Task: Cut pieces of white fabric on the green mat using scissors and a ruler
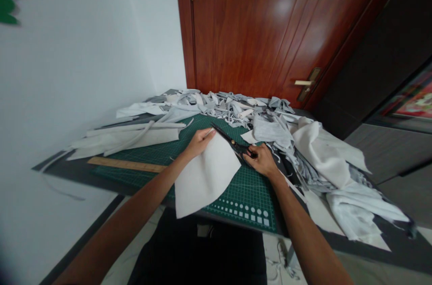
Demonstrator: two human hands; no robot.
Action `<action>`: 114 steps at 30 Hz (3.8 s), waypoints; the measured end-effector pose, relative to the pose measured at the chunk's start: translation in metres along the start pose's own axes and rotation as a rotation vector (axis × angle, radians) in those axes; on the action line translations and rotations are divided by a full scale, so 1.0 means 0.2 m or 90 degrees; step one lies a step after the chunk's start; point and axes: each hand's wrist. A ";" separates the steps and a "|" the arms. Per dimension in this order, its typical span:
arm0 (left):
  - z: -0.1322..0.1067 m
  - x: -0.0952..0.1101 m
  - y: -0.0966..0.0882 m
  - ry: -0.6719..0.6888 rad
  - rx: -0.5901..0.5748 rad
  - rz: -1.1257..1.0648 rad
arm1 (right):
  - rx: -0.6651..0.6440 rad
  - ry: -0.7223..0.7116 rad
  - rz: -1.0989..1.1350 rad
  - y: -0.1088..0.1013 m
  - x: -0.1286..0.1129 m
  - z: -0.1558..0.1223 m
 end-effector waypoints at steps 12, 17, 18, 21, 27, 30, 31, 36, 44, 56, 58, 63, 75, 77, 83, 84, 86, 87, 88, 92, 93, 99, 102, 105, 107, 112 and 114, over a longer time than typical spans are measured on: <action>-0.01 0.00 -0.01 -0.014 0.000 0.019 | -0.013 0.038 0.090 0.02 0.04 0.01; 0.00 0.00 -0.01 -0.012 0.002 0.030 | -0.022 0.018 0.091 0.01 0.03 0.01; 0.00 0.00 -0.01 -0.010 0.000 0.031 | -0.022 0.014 0.089 0.01 0.03 0.01; 0.00 -0.01 -0.01 -0.005 -0.008 0.032 | -0.022 0.007 0.077 0.01 0.02 0.01; 0.00 -0.01 -0.01 0.000 -0.012 0.042 | -0.017 -0.006 0.044 0.01 0.02 0.00; 0.00 -0.01 -0.01 0.005 -0.013 0.045 | -0.010 -0.002 0.030 0.01 0.03 0.00; 0.00 -0.01 -0.01 0.007 -0.014 0.045 | -0.010 0.000 0.027 0.01 0.03 0.00; 0.00 -0.01 -0.01 0.005 -0.018 0.049 | -0.016 -0.004 0.031 0.00 0.02 0.00; 0.00 0.00 -0.01 0.004 -0.015 0.049 | -0.009 -0.013 0.026 0.00 0.03 0.00; -0.01 -0.01 -0.01 0.007 -0.015 0.041 | 0.015 0.047 0.104 0.05 0.03 0.01; -0.01 -0.02 -0.01 0.002 -0.018 0.042 | 0.013 0.057 0.118 0.05 0.04 0.01; -0.01 -0.02 -0.01 0.007 -0.021 0.031 | 0.001 0.057 0.136 0.03 0.08 0.01; 0.00 -0.01 -0.02 0.009 -0.025 0.044 | -0.007 -0.004 0.044 0.00 0.02 0.00; 0.00 -0.02 -0.02 0.011 -0.025 0.048 | -0.011 -0.001 0.042 0.00 0.03 0.00; -0.01 -0.03 -0.02 0.007 -0.028 0.065 | -0.006 -0.007 0.031 0.00 0.03 0.00; -0.01 -0.03 -0.02 0.006 -0.029 0.067 | -0.008 -0.010 0.031 0.00 0.03 0.00; -0.01 -0.03 -0.02 0.006 -0.033 0.069 | -0.013 -0.013 0.031 0.00 0.03 0.00; -0.01 -0.03 -0.02 0.005 -0.034 0.071 | -0.014 -0.013 0.031 0.00 0.03 0.00; -0.01 -0.03 -0.02 0.004 -0.035 0.073 | -0.016 -0.014 0.032 0.00 0.03 0.00; -0.01 -0.02 -0.02 -0.002 -0.037 0.082 | -0.029 -0.012 0.047 -0.01 0.02 0.00; 0.00 -0.02 -0.02 -0.003 -0.038 0.085 | -0.032 -0.009 0.052 -0.01 0.01 0.00; 0.00 -0.03 -0.02 0.019 -0.037 0.093 | -0.046 -0.007 0.068 -0.01 0.00 0.00; 0.00 -0.03 -0.03 0.030 -0.037 0.099 | -0.048 -0.006 0.071 0.00 0.01 0.01; 0.00 -0.02 -0.03 0.036 -0.039 0.104 | -0.051 -0.005 0.083 0.01 0.01 0.01; 0.00 -0.02 -0.03 0.038 -0.041 0.103 | -0.050 -0.007 0.088 0.01 0.01 0.01; 0.00 -0.02 -0.03 0.039 -0.042 0.104 | -0.054 -0.006 0.086 0.01 0.01 0.01; 0.00 -0.02 -0.03 0.038 -0.041 0.106 | -0.054 -0.005 0.082 0.00 0.01 0.01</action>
Point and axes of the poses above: each hand's wrist, its own z-axis towards the middle knuckle, its own y-axis out of the palm, x = y × z, and after that the axes turned 11 degrees about y, right-handed
